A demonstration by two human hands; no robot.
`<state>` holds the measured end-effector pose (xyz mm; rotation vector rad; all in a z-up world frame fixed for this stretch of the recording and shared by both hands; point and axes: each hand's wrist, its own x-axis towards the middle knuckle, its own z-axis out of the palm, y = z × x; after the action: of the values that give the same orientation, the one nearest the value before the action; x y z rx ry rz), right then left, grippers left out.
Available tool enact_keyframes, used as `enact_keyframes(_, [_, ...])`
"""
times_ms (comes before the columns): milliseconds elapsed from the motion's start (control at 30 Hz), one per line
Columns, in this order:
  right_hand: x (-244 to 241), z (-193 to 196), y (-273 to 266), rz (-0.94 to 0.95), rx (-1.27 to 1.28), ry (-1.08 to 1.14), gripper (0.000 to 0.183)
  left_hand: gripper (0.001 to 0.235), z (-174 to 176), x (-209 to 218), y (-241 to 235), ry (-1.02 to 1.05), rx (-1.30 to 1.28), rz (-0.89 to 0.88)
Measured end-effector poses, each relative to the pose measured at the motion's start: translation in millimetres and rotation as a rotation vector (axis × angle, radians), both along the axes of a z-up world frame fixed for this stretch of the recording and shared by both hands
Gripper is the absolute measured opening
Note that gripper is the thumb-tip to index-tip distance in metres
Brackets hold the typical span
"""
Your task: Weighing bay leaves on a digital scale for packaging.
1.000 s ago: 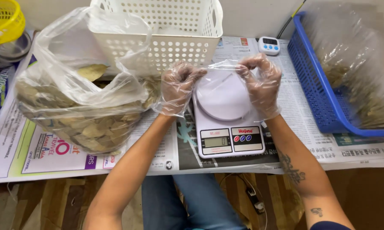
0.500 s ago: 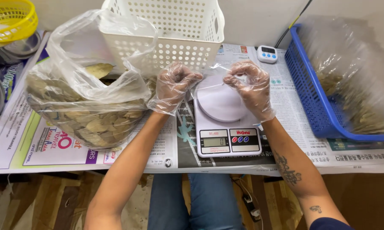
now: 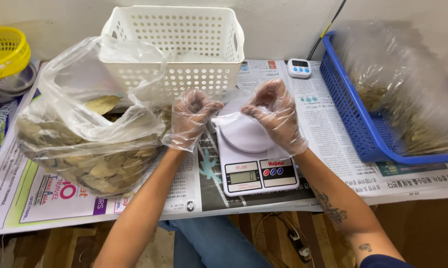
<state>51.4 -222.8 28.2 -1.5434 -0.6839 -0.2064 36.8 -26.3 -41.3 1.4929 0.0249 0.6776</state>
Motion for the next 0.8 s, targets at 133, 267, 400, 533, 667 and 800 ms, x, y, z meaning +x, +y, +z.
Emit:
enact_keyframes(133, [9.3, -14.5, 0.1, 0.062, 0.060, 0.082, 0.043, 0.031, -1.6, 0.6, 3.9, -0.025, -0.133, -0.103])
enact_keyframes(267, [1.0, -1.4, 0.8, 0.024, 0.023, 0.097, 0.029, 0.030, 10.7, -5.7, 2.7, -0.065, -0.115, -0.144])
enact_keyframes(400, [-16.7, 21.5, 4.1, 0.174, 0.103, 0.294, 0.023, 0.045, 23.0, -17.8, -5.4, -0.067, -0.174, -0.224])
enact_keyframes(533, [-14.3, 15.2, -3.0, 0.254, 0.114, 0.386, 0.038, 0.049, 18.7, -15.3, -3.6, -0.056, -0.128, -0.206])
enact_keyframes(667, [-11.5, 22.0, -4.7, 0.270, 0.177, 0.452, 0.018, 0.062, 24.7, -19.6, -2.0, -0.114, -0.080, -0.230])
enact_keyframes(800, [-2.4, 26.3, -15.0, 0.691, 0.140, 0.685, 0.057, 0.068, 24.8, -22.2, -10.1, -0.207, -0.152, -0.386])
